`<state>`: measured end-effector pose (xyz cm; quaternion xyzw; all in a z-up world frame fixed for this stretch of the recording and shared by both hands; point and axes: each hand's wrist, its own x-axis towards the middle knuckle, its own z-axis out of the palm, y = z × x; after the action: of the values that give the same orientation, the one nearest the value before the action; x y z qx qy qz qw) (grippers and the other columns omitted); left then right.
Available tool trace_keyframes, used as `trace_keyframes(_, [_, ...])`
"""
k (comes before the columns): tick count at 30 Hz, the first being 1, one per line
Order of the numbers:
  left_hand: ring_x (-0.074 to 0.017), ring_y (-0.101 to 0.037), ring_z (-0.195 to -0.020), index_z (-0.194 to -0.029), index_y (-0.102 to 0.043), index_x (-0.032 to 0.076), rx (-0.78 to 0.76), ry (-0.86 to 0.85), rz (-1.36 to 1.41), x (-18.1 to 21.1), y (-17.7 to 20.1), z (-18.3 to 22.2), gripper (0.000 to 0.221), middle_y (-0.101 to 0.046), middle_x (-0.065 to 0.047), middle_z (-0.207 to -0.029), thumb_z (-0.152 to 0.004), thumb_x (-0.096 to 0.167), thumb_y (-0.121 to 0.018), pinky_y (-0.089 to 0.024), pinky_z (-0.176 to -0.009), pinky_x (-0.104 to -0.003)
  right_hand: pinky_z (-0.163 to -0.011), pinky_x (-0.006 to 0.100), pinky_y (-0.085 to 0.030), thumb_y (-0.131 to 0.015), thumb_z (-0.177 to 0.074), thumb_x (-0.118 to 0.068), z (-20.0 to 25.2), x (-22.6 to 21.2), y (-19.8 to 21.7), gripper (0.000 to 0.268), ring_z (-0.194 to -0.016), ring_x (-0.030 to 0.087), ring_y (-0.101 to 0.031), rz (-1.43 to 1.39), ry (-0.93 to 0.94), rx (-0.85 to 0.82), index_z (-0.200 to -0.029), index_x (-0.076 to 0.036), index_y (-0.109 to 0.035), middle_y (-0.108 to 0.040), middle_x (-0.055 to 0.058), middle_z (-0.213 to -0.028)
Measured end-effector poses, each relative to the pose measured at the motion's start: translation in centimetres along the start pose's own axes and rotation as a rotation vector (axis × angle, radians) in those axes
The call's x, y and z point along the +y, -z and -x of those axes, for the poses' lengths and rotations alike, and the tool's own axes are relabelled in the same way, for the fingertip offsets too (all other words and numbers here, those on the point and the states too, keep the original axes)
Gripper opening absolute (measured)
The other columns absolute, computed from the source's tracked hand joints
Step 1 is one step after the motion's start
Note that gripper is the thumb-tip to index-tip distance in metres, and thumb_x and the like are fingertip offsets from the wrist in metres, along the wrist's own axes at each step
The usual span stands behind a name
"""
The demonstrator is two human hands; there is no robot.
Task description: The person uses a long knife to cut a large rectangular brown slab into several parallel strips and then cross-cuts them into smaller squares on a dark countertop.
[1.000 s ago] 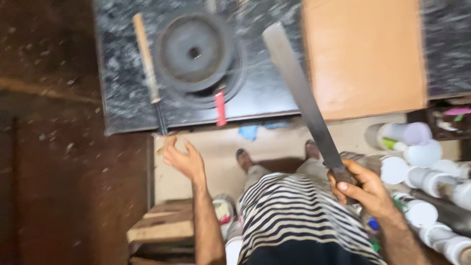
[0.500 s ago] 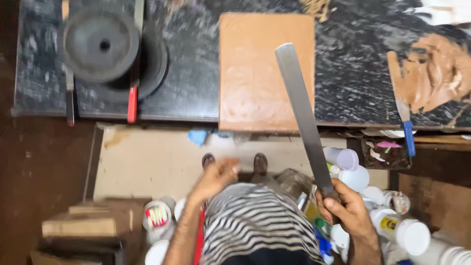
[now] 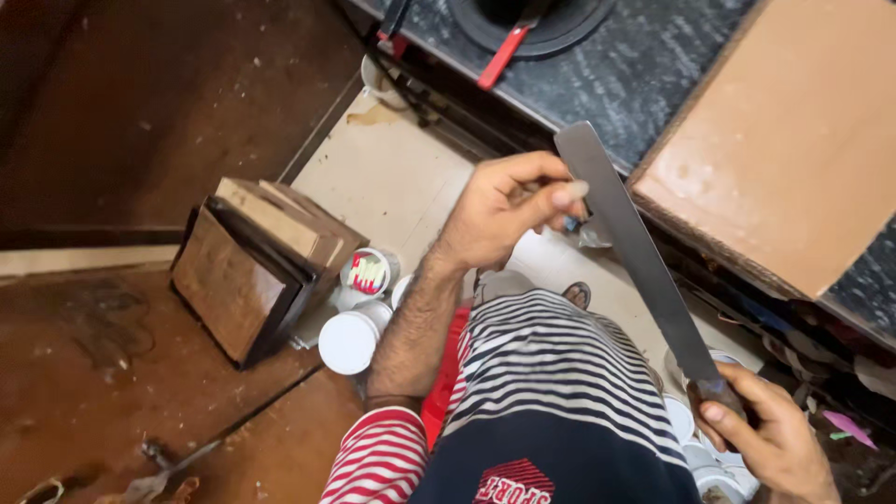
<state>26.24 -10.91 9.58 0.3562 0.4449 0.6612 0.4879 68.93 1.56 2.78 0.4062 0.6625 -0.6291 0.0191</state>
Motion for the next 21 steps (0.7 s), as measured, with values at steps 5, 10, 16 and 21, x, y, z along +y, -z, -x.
trace_keyframes(5, [-0.0081,-0.068,-0.079,-0.110,-0.075,0.003,0.256,-0.112,-0.374,-1.6,4.7,3.6,0.015,-0.075,-0.005,-0.096,-0.106,0.013,-0.065,-0.057,-0.068,-0.023,-0.048,0.029,-0.042,-0.065,-0.091,-0.001,-1.6,-0.9,-1.3,0.040,-0.053,0.013,-0.053,-0.197,0.117,-0.039,-0.130,0.010,-0.062,-0.061,0.012,-0.072])
trace_keyframes(10, [-0.0134,-0.070,-0.077,-0.113,-0.058,0.003,0.964,-0.178,-0.232,-8.0,18.8,7.0,0.021,-0.074,-0.006,-0.093,-0.098,0.015,-0.064,-0.057,-0.072,-0.027,-0.058,0.028,-0.047,-0.061,-0.092,-0.002,1.1,-5.8,-1.8,0.034,-0.067,0.013,-0.057,-0.331,0.275,0.239,-0.125,0.007,-0.057,-0.062,0.010,-0.090])
trace_keyframes(16, [-0.0215,-0.074,-0.081,-0.153,-0.028,-0.005,0.879,0.345,-0.578,-23.5,21.4,9.4,0.081,-0.077,-0.014,-0.084,-0.088,0.026,-0.065,-0.057,-0.085,-0.035,-0.070,0.028,-0.049,-0.058,-0.111,-0.025,0.6,-7.7,-1.1,0.025,-0.072,0.013,-0.056,-0.744,0.627,0.467,-0.111,0.000,-0.057,-0.057,0.006,-0.082])
trace_keyframes(21, [-0.0197,-0.067,-0.108,-0.142,-0.058,0.008,0.115,0.679,-0.153,-34.1,9.1,1.3,0.047,-0.071,-0.013,-0.127,-0.101,0.029,-0.063,-0.053,-0.085,-0.036,-0.049,0.028,-0.038,-0.049,-0.113,-0.023,-1.5,-9.1,-3.3,0.028,-0.056,0.011,-0.043,-0.574,0.395,1.014,-0.135,-0.010,-0.038,-0.050,0.004,-0.081])
